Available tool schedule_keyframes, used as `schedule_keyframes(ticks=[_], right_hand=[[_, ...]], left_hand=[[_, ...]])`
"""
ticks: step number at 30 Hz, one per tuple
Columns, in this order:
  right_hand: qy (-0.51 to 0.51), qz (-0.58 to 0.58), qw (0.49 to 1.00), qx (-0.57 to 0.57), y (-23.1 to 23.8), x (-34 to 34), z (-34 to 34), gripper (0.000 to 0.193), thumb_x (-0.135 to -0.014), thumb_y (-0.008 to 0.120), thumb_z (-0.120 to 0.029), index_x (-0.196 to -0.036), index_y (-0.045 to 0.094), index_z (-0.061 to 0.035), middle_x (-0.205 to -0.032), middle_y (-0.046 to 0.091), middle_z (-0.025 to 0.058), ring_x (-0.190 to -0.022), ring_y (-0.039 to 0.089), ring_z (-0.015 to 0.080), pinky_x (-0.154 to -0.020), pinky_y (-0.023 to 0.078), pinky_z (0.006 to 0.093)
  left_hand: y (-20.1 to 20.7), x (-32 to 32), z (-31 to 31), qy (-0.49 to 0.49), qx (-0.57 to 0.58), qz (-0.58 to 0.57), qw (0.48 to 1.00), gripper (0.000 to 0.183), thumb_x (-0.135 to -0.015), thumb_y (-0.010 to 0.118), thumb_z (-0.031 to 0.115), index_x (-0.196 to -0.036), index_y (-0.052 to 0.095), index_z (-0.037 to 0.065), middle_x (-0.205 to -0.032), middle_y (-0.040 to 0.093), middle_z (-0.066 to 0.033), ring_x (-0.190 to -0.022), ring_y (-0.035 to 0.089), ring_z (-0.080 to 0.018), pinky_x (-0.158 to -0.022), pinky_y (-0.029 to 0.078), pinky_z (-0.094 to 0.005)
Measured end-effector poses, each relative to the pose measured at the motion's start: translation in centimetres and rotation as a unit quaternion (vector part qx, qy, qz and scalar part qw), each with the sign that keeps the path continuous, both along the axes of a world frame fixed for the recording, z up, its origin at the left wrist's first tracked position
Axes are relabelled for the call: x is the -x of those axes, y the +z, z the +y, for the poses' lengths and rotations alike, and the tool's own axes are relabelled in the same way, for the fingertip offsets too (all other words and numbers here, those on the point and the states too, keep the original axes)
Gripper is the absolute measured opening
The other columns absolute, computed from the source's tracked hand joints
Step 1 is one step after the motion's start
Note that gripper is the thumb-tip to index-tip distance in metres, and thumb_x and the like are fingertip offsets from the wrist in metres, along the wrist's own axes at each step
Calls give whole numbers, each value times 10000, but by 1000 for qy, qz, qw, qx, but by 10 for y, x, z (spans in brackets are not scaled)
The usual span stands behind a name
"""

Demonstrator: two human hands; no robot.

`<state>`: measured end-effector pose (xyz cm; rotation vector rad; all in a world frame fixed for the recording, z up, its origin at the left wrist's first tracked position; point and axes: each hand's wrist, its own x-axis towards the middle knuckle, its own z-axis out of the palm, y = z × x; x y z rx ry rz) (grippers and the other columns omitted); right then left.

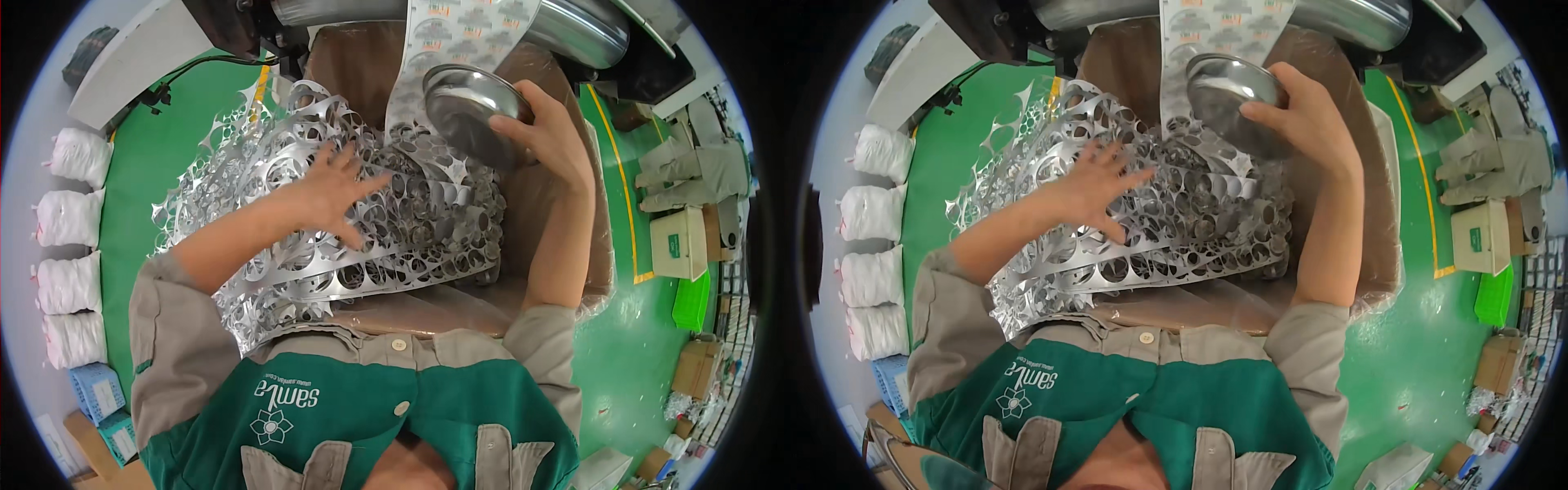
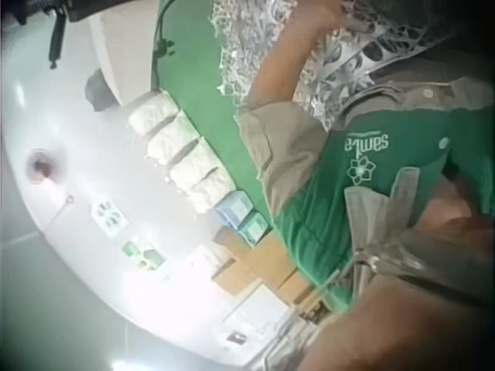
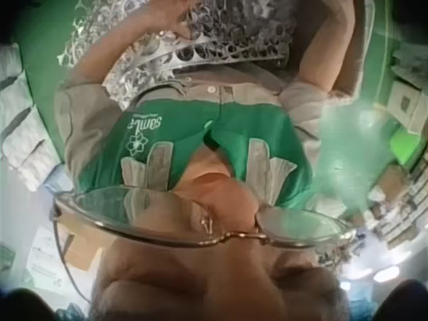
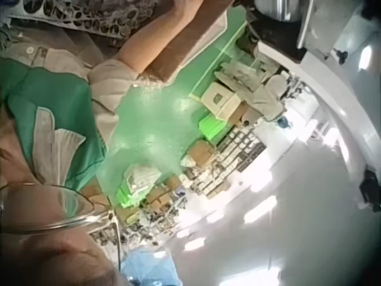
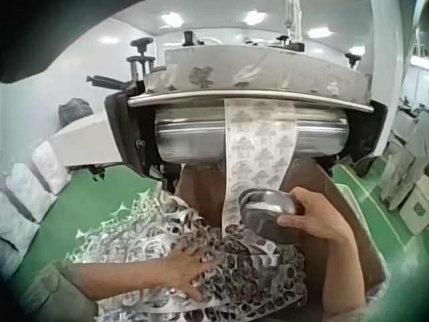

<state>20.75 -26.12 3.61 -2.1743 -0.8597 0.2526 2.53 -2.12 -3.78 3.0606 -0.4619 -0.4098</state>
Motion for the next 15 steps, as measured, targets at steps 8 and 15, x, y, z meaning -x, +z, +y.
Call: schedule_keyframes(ticks=[8, 15], right_hand=[[362, 364, 663, -545, -60, -32, -25, 524, -795, 656, -244, -1211, 452, 2, -1110, 582, 122, -1026, 570, 203, -871, 461, 324], [41, 82, 970, 225, -278, -70, -28, 446, -733, 670, -248, -1088, 559, -2, -1197, 533, 169, -1071, 546, 256, -874, 443, 347]], left_hand=[[92, 33, 29, 5, 189, -120, 975, 469, -647, 450, -133, -1036, 625, 62, -948, 623, -151, -825, 609, -286, -669, 464, -339], [112, 91, 97, 218, 339, -102, 909, 335, -742, 403, -125, -978, 616, -20, -916, 609, -99, -725, 551, -164, -676, 438, -280]])
